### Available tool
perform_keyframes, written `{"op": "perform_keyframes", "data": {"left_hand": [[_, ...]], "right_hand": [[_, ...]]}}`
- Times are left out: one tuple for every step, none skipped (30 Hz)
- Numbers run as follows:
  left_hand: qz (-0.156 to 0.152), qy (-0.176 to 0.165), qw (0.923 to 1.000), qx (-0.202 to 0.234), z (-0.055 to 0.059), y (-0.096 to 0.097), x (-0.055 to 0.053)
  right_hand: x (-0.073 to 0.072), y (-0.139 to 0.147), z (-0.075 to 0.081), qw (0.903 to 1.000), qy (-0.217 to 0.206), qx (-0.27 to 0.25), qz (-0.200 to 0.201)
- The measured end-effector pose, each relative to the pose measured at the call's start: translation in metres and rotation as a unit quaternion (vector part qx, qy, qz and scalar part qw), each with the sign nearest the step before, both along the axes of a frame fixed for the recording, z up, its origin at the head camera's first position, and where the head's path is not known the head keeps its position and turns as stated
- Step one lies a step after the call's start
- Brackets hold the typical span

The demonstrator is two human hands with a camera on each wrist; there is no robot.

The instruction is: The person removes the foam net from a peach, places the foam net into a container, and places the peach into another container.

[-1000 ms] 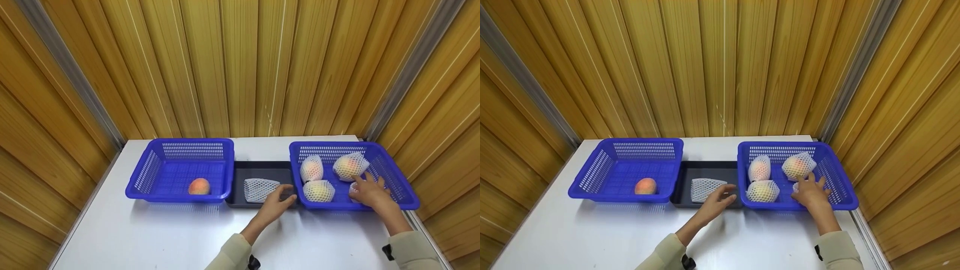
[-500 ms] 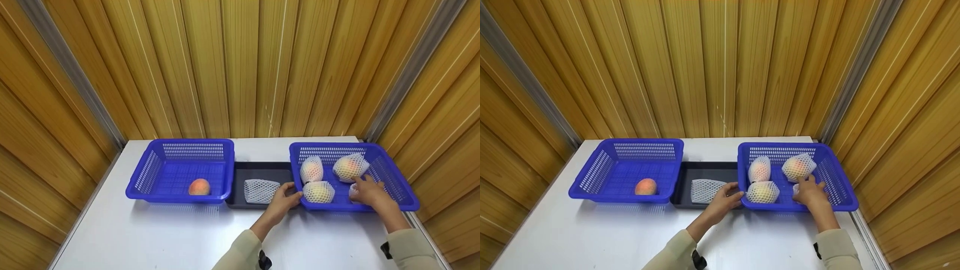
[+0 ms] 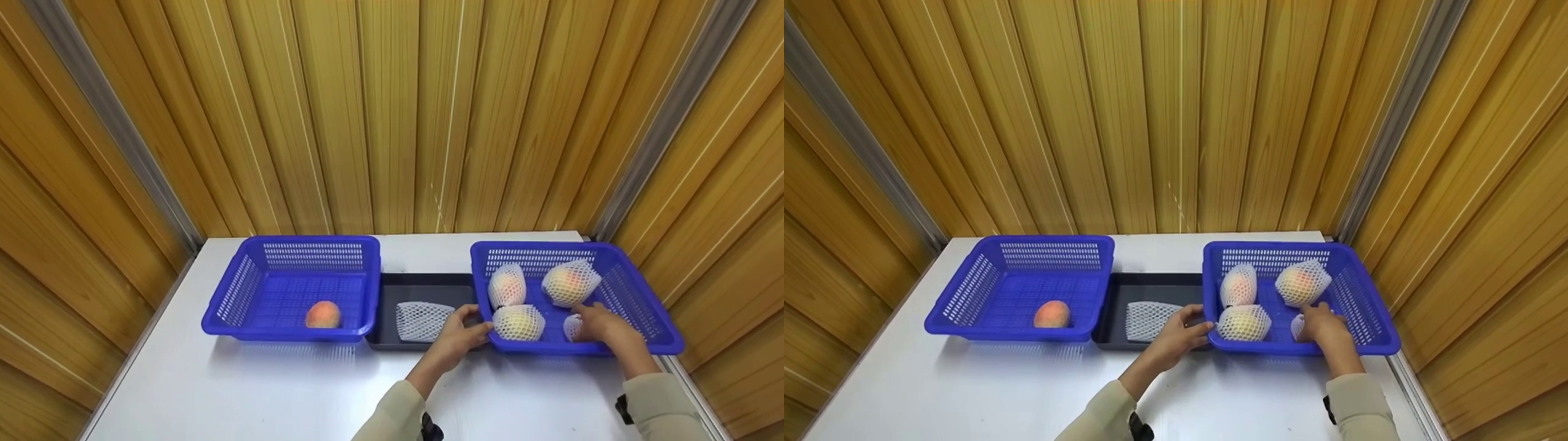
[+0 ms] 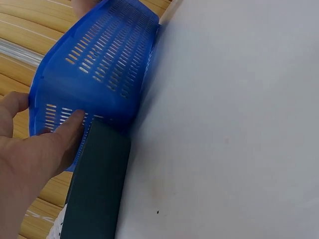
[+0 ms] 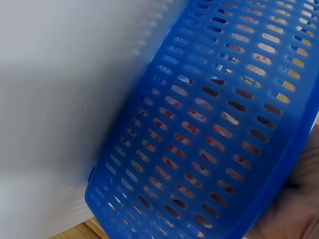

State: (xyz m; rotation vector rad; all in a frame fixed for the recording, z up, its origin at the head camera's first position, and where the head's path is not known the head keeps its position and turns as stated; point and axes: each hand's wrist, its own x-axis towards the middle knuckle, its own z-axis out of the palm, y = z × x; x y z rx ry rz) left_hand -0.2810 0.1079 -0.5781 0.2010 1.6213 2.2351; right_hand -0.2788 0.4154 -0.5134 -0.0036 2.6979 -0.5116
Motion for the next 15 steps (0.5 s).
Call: {"op": "perform_keyframes", "data": {"left_hand": [[0.0, -0.001, 1.0, 0.002, 0.0, 0.0, 0.0], [-0.001, -0.002, 1.0, 0.005, 0.0, 0.0, 0.0], [-0.002, -0.004, 0.9999, 0.01, 0.0, 0.0, -0.001], [-0.003, -0.006, 0.9999, 0.013, 0.0, 0.0, -0.001], [-0.003, -0.007, 0.9998, 0.016, 0.0, 0.001, -0.001], [-0.003, -0.008, 0.9998, 0.018, -0.001, 0.0, 0.0], [-0.003, -0.01, 0.9998, 0.019, -0.002, 0.0, 0.0], [-0.004, -0.008, 0.9998, 0.019, -0.002, 0.0, 0.0], [-0.005, -0.009, 0.9997, 0.02, -0.003, 0.0, 0.001], [-0.005, -0.008, 0.9997, 0.021, -0.004, -0.001, 0.001], [-0.006, -0.007, 0.9997, 0.023, -0.004, -0.001, 0.001], [-0.004, -0.006, 0.9997, 0.024, -0.005, -0.001, 0.002], [-0.004, -0.005, 0.9997, 0.023, -0.005, -0.001, 0.002], [-0.004, -0.005, 0.9997, 0.024, -0.006, -0.001, 0.002], [-0.002, -0.008, 0.9997, 0.023, -0.006, -0.001, 0.002]], "right_hand": [[-0.001, 0.001, 0.0, 1.0, -0.005, -0.003, 0.001], [-0.002, 0.002, 0.001, 0.9999, -0.011, -0.004, -0.001], [-0.003, 0.003, 0.002, 0.9998, -0.016, -0.006, -0.004], [-0.003, 0.003, 0.002, 0.9997, -0.022, -0.008, -0.009], [-0.004, 0.004, 0.001, 0.9995, -0.026, -0.011, -0.013], [-0.004, 0.004, 0.0, 0.9994, -0.029, -0.013, -0.016], [-0.004, 0.005, -0.001, 0.9993, -0.031, -0.013, -0.018], [-0.005, 0.005, -0.003, 0.9995, -0.028, -0.008, -0.013], [-0.005, 0.006, -0.004, 0.9997, -0.025, -0.003, -0.007], [-0.005, 0.006, -0.006, 0.9997, -0.024, -0.001, -0.005], [-0.005, 0.006, -0.007, 0.9997, -0.022, 0.003, -0.002], [-0.005, 0.006, -0.007, 0.9997, -0.022, 0.007, -0.001], [-0.006, 0.006, -0.008, 0.9998, -0.019, 0.01, 0.004], [-0.006, 0.006, -0.008, 0.9998, -0.017, 0.012, 0.007], [-0.006, 0.007, -0.008, 0.9997, -0.02, 0.011, 0.005]]}}
